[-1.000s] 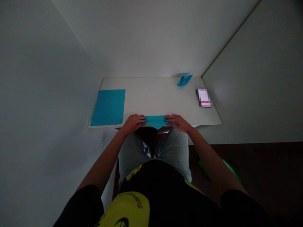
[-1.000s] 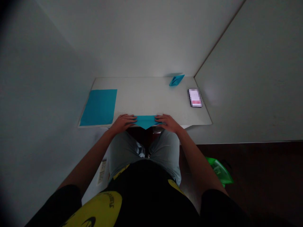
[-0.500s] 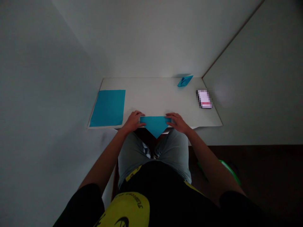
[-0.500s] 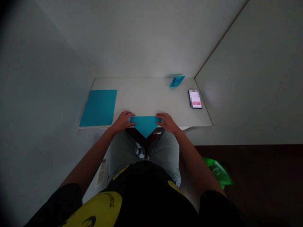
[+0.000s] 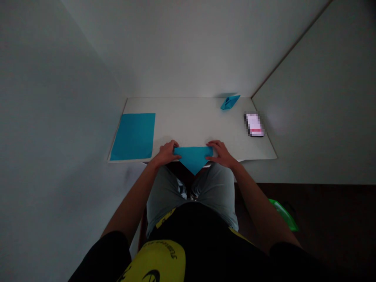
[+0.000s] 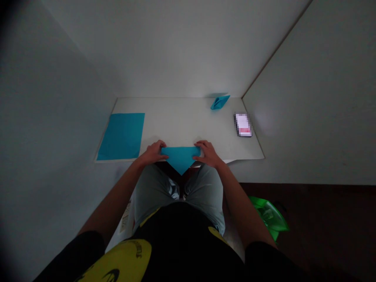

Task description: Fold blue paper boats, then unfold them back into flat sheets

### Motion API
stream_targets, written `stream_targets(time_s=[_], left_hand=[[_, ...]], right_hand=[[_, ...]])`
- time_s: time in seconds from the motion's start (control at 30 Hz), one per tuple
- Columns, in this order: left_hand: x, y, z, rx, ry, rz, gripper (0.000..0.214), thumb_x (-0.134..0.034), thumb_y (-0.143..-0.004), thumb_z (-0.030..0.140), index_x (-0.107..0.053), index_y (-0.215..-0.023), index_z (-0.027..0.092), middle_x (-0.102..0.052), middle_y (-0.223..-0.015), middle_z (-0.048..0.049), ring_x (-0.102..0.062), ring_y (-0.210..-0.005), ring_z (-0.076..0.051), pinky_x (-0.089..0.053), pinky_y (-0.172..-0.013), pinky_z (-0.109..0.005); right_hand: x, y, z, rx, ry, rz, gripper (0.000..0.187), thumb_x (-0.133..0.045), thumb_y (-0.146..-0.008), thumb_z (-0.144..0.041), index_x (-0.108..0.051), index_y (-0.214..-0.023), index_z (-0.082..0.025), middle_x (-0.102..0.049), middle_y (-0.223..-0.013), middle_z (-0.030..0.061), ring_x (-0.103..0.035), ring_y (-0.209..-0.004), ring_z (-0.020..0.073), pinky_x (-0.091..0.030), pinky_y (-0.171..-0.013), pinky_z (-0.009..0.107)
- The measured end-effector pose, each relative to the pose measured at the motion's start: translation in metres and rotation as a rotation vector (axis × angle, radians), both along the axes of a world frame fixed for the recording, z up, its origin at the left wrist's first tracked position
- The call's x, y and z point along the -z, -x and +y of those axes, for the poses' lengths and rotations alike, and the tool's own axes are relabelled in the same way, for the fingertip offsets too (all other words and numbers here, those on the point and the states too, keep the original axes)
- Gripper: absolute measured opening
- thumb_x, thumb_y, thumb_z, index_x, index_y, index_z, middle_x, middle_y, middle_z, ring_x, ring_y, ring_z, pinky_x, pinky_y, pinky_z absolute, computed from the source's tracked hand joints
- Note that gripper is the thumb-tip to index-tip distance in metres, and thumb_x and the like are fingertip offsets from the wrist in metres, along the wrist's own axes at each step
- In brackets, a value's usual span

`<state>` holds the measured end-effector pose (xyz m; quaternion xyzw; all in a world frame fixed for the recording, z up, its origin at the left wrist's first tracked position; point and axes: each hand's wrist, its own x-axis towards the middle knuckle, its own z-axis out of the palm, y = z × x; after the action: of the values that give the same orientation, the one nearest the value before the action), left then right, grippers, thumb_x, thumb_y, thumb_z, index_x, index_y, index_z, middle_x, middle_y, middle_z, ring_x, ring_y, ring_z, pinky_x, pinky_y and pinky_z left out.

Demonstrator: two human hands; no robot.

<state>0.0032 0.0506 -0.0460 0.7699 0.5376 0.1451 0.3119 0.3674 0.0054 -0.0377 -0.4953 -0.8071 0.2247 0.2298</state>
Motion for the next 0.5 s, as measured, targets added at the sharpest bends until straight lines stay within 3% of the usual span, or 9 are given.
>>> stream_targets(time_s=[0.17,0.37,0.5], left_hand=[[0.003,0.002,0.0,0.035,0.018,-0.025,0.045,-0.089,-0.077,0.041,-0.072,-0.116,0.025,-0.076,-0.113,-0.0081,-0.071,-0.104,-0.032,-0.049,-0.097,-0.047],[-0.004,0.005,-0.007,0.09,-0.024,-0.04,0.026,-0.085,-0.084,0.039,-0.079,-0.107,0.026,-0.076,-0.115,-0.0084,-0.069,-0.114,-0.032,-0.047,-0.102,-0.049],[-0.005,0.005,-0.021,0.107,-0.074,-0.112,0.012,-0.078,-0.091,0.029,-0.081,-0.102,0.029,-0.079,-0.113,-0.0064,-0.068,-0.114,-0.029,-0.045,-0.107,-0.049]], right_hand=[[0.0,0.002,0.001,0.022,0.026,-0.027,0.056,-0.082,-0.089,-0.059,-0.069,-0.135,-0.031,-0.06,-0.141,0.0138,-0.057,-0.133,0.0381,-0.048,-0.116,0.062],[-0.001,0.003,0.0,0.055,0.022,-0.019,0.074,-0.082,-0.088,-0.061,-0.059,-0.151,-0.031,-0.06,-0.142,0.015,-0.058,-0.133,0.0394,-0.048,-0.114,0.062],[-0.003,0.006,-0.001,0.046,0.0,-0.003,0.053,-0.08,-0.091,-0.055,-0.07,-0.138,-0.031,-0.069,-0.133,0.0114,-0.065,-0.124,0.0352,-0.051,-0.108,0.056]])
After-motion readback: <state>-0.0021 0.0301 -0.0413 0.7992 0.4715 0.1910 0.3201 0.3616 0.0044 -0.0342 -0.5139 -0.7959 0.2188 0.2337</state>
